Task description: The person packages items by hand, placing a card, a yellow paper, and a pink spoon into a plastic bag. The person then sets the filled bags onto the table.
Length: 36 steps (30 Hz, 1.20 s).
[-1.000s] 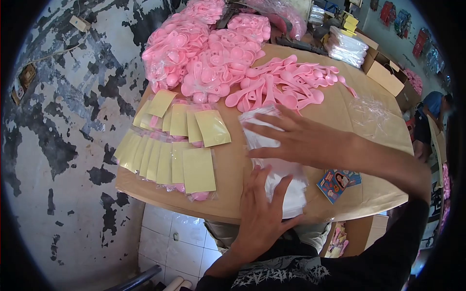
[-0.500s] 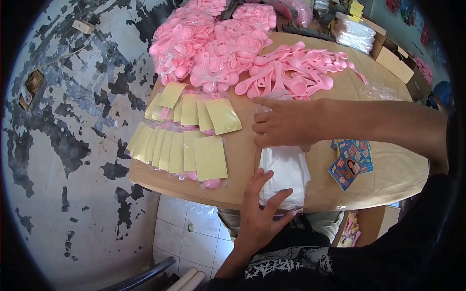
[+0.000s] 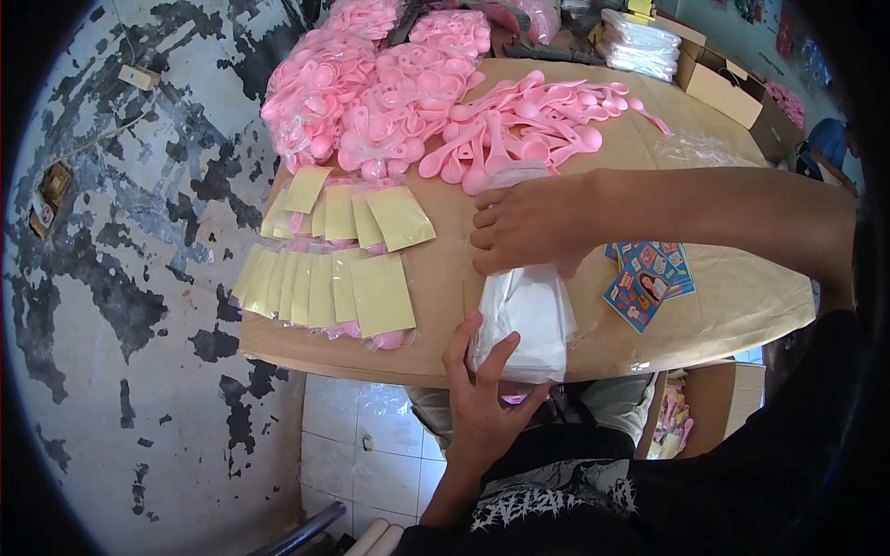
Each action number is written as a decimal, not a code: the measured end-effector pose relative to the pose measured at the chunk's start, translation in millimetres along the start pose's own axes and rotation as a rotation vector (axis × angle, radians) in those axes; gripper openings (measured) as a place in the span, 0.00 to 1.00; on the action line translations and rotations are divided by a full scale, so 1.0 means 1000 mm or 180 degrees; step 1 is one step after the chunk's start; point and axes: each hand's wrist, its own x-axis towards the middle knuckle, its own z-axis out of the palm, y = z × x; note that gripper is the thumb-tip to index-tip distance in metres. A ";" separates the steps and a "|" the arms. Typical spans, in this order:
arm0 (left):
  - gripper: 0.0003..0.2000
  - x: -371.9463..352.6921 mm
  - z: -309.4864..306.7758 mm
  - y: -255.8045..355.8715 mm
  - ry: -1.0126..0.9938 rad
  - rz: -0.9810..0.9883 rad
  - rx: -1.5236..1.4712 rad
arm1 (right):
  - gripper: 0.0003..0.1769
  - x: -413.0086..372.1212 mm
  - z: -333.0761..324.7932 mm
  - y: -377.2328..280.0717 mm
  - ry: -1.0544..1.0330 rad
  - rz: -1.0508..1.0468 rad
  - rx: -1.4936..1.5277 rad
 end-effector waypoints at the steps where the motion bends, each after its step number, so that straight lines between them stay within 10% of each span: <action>1: 0.39 -0.001 0.000 0.001 0.0019 -0.0009 -0.0027 | 0.40 -0.001 0.002 0.000 0.0228 -0.0057 0.0063; 22: 0.50 -0.012 -0.004 0.006 -0.0328 -0.0104 0.0750 | 0.37 -0.008 0.006 -0.010 0.0011 0.0305 0.0126; 31: 0.59 -0.003 0.002 0.013 0.1116 -0.0323 -0.1538 | 0.36 -0.050 -0.031 -0.034 0.0907 0.1355 0.0331; 36: 0.48 0.029 0.018 0.024 0.0592 -0.0909 -0.3767 | 0.41 -0.063 -0.060 -0.071 0.1442 0.2370 0.2129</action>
